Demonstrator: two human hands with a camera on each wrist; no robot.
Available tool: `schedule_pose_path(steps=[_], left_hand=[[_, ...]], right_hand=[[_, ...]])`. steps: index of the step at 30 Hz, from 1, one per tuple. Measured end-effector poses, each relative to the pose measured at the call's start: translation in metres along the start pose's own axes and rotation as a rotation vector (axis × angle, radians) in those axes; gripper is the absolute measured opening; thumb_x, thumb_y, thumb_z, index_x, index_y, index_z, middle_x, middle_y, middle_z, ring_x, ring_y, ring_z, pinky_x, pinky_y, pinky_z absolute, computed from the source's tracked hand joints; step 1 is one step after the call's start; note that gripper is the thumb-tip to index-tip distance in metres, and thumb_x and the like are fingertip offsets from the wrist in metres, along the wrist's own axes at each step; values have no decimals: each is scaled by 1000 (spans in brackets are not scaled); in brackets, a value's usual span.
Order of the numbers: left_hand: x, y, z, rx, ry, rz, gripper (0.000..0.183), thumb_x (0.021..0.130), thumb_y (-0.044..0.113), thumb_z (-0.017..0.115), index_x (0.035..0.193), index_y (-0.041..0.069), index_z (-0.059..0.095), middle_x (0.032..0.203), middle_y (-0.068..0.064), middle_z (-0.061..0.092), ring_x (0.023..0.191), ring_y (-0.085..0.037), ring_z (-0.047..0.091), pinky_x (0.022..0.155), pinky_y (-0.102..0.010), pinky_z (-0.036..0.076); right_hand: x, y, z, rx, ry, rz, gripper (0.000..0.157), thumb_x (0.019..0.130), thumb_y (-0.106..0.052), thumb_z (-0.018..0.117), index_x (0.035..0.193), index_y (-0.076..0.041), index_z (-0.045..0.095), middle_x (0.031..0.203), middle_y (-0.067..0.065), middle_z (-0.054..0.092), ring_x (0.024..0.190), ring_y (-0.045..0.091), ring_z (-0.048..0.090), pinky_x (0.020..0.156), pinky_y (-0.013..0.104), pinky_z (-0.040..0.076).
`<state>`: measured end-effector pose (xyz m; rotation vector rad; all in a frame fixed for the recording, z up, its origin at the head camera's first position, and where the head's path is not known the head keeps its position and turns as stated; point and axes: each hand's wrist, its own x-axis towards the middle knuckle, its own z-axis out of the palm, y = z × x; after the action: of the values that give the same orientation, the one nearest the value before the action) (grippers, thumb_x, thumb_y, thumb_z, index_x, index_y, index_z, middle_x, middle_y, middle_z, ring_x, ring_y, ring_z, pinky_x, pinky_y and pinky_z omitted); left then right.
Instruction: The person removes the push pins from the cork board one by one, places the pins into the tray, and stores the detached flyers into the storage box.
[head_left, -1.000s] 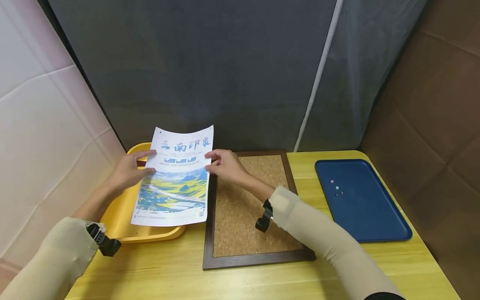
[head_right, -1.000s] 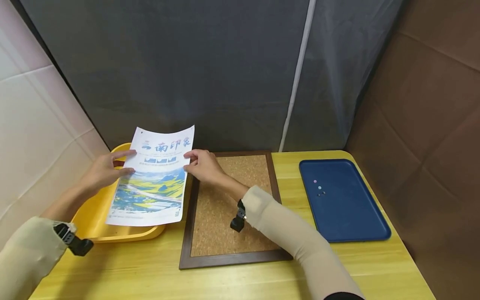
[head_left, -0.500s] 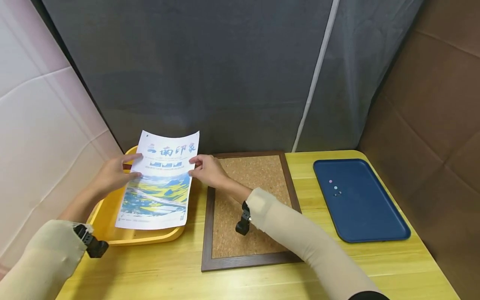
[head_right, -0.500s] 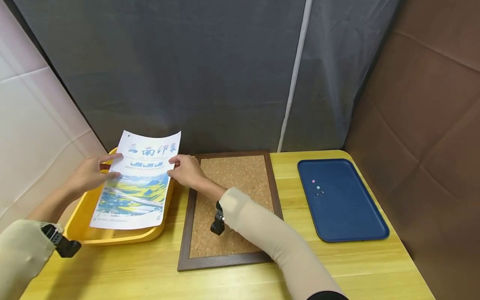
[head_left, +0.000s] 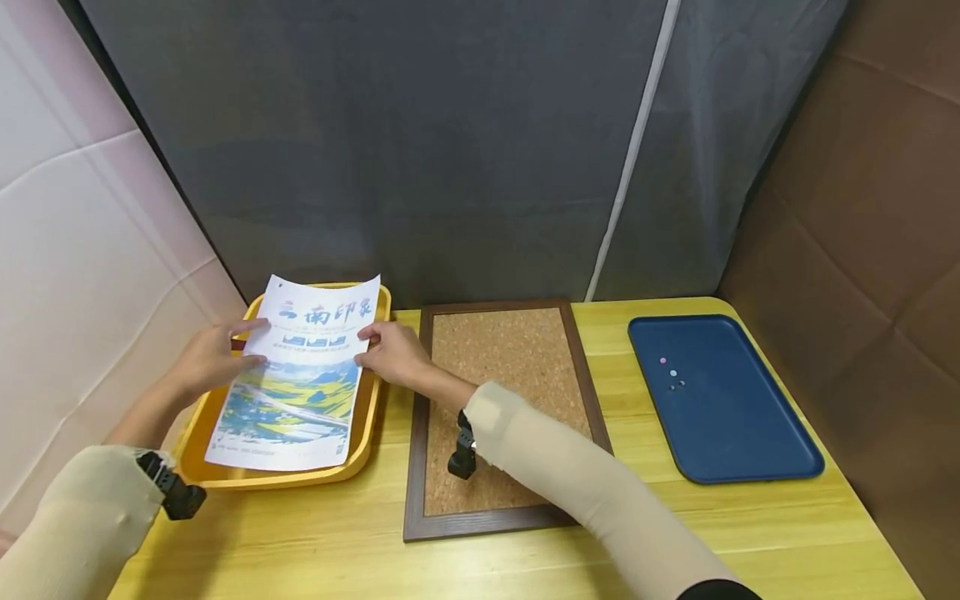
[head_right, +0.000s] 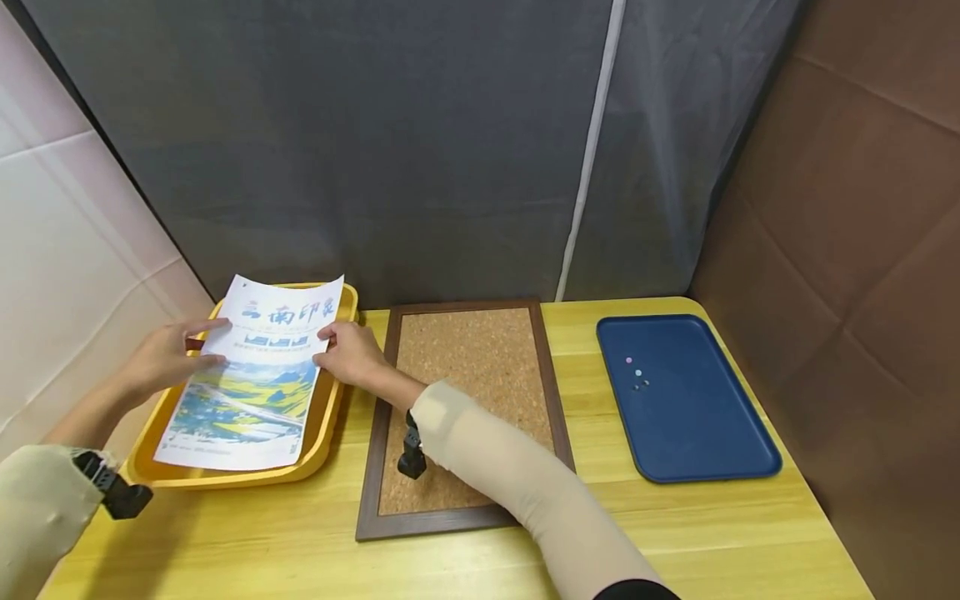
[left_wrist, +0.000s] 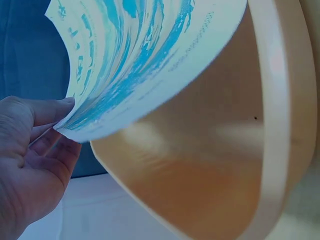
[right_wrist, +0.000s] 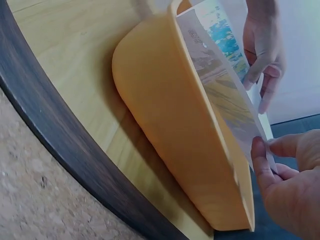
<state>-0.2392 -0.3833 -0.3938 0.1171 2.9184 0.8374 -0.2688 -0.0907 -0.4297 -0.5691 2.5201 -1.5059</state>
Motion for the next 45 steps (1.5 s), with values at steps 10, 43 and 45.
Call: schedule_pose_path(steps=[10,43,45], left_hand=[[-3,-17,9,9,-30,-15,74,97,16,77,157,-7,40,133,-42,52,94,-39,66,79,-44,65],[6,24,37,135,-27,195,74,103,23,70,154,-17,36,157,-47,30,144,-66,29,114,-77,28],[6,31,39,146,-26,198,76,103,28,70,155,-17,35,158,-47,28,145,-66,27,115,-77,27]], right_hand=[[1,2,12,-92,-17,40,34,96,-15,79,129,-7,73,90,-3,74,65,2,63,64,16,47],[-15,24,-47,-113,-153,-127,41,103,-17,70,141,-2,65,141,16,68,115,21,72,83,20,57],[-17,28,-56,-142,-165,-142,44,104,-17,69,143,-1,63,142,17,66,118,26,71,86,23,58]])
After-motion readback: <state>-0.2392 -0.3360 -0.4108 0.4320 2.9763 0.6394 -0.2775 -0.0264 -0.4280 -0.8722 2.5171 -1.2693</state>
